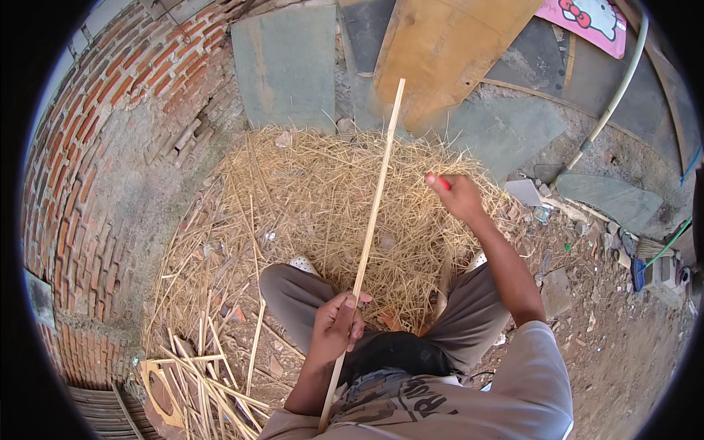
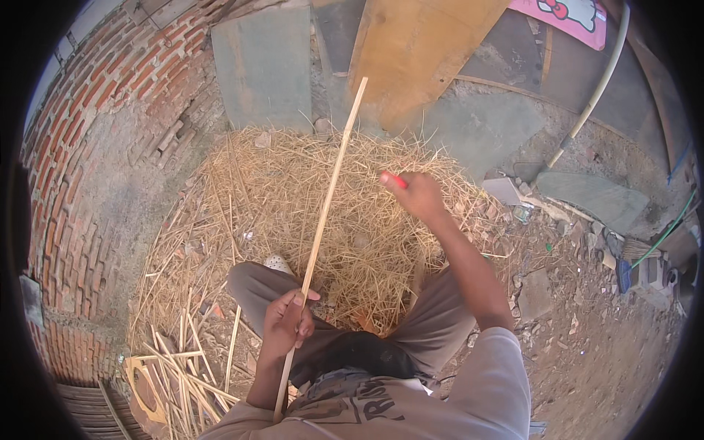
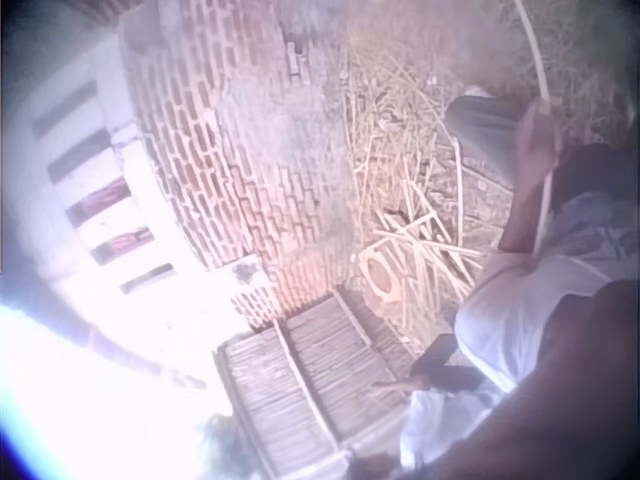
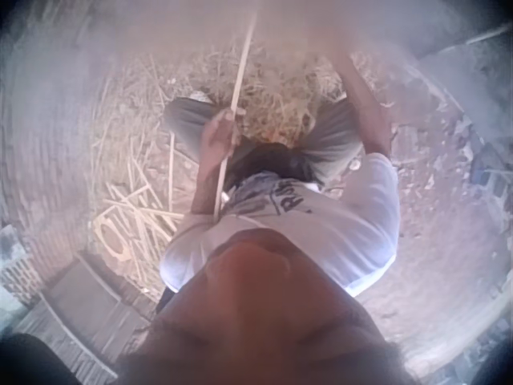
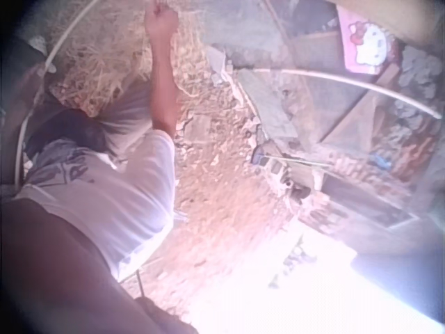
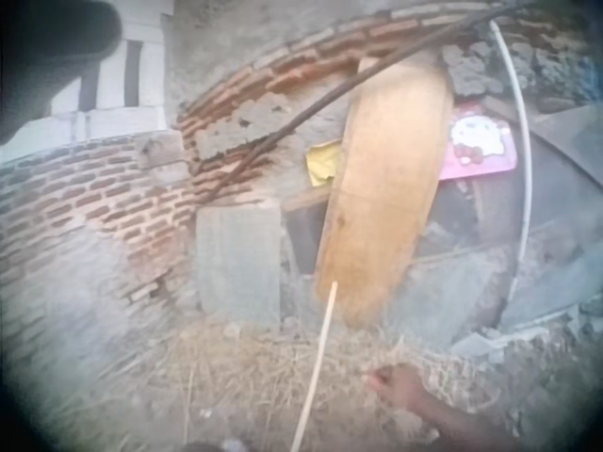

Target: The person sits cross-legged on a pile of straw and uses a red utility knife to shave the surface of a long bamboo stick. They hold the stick with their left hand and scrape it with the knife in their right hand, moving the tool along the length of the stick repeatedly.

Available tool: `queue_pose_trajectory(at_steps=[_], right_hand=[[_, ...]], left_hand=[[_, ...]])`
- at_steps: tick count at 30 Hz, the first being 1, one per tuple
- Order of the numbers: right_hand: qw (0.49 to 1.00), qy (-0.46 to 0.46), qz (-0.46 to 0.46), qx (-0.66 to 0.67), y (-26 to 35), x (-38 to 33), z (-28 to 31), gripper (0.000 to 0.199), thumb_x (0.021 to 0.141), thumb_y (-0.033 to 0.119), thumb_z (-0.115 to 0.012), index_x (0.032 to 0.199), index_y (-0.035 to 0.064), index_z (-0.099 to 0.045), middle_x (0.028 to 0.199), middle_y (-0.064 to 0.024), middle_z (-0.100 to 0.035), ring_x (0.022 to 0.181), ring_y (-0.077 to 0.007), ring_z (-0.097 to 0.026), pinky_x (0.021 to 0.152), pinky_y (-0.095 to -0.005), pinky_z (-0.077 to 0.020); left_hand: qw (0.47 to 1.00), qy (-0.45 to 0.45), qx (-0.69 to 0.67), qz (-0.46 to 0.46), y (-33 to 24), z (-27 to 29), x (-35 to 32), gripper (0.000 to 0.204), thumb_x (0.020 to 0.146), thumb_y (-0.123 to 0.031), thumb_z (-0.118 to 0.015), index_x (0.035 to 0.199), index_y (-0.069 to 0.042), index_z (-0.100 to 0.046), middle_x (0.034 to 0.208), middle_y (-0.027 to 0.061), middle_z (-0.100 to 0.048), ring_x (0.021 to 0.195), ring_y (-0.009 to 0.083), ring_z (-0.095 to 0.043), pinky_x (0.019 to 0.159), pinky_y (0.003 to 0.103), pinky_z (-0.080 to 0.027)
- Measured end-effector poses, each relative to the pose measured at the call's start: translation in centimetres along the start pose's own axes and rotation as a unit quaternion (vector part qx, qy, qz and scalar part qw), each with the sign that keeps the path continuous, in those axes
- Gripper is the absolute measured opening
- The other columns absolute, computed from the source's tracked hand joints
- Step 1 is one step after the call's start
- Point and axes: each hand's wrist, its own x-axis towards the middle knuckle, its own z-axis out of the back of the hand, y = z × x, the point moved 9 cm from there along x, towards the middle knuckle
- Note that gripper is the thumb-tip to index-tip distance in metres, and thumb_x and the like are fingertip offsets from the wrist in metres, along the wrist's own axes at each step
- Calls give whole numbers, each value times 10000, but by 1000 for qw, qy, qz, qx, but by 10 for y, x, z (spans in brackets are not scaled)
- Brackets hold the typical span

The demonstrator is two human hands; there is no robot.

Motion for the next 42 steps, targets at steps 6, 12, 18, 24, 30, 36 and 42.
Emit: queue_pose_trajectory(at_steps=[6,12,18,24,30,36,42], right_hand=[[959,25,280,19,104,-85,-43,584,735,663,-663,653,86,-638,502,-81,-521,456,-273,-543,483,-380,-442],[939,-8,343,3,112,-85,-43,555,686,659,-701,639,109,-641,507,-67,-531,454,-273,-548,470,-376,-441],[952,-88,284,-74,91,-57,-30,640,670,722,-669,551,105,-546,467,-57,-495,417,-263,-523,439,-380,-423],[946,-129,287,-76,77,-42,-28,678,683,752,-629,521,105,-505,440,-61,-460,404,-258,-512,434,-380,-416],[935,-146,300,-122,72,-34,-28,695,679,797,-594,547,115,-571,423,-51,-477,384,-240,-526,419,-366,-428],[931,-164,291,-148,60,-20,-23,723,677,824,-563,538,115,-569,424,-56,-481,391,-240,-529,416,-361,-427],[954,-140,202,-173,27,13,-21,728,694,826,-537,553,114,-594,454,-72,-526,415,-258,-554,425,-369,-443]], left_hand=[[987,-1,-161,1,6,-11,18,303,1052,-225,-356,1071,24,-527,501,10,-393,330,73,-290,372,221,-259],[975,2,-221,25,11,-21,14,305,1053,-242,-357,1037,16,-518,479,6,-369,319,73,-272,370,231,-255],[979,5,-202,21,15,-24,16,304,1055,-250,-357,1039,7,-519,466,-5,-351,321,74,-263,377,237,-251],[972,5,-229,45,23,-30,13,308,1058,-253,-346,1040,-2,-523,476,-9,-360,325,73,-272,396,241,-261],[971,13,-233,51,26,-32,5,300,1056,-260,-354,1039,-10,-519,482,-9,-355,327,74,-265,404,242,-264],[966,24,-246,82,36,-37,1,299,1052,-279,-368,1043,-17,-511,484,-13,-341,343,79,-264,413,245,-259],[954,32,-274,116,51,-42,-9,277,1052,-278,-372,1032,-40,-513,487,-18,-331,358,78,-278,426,252,-260]])
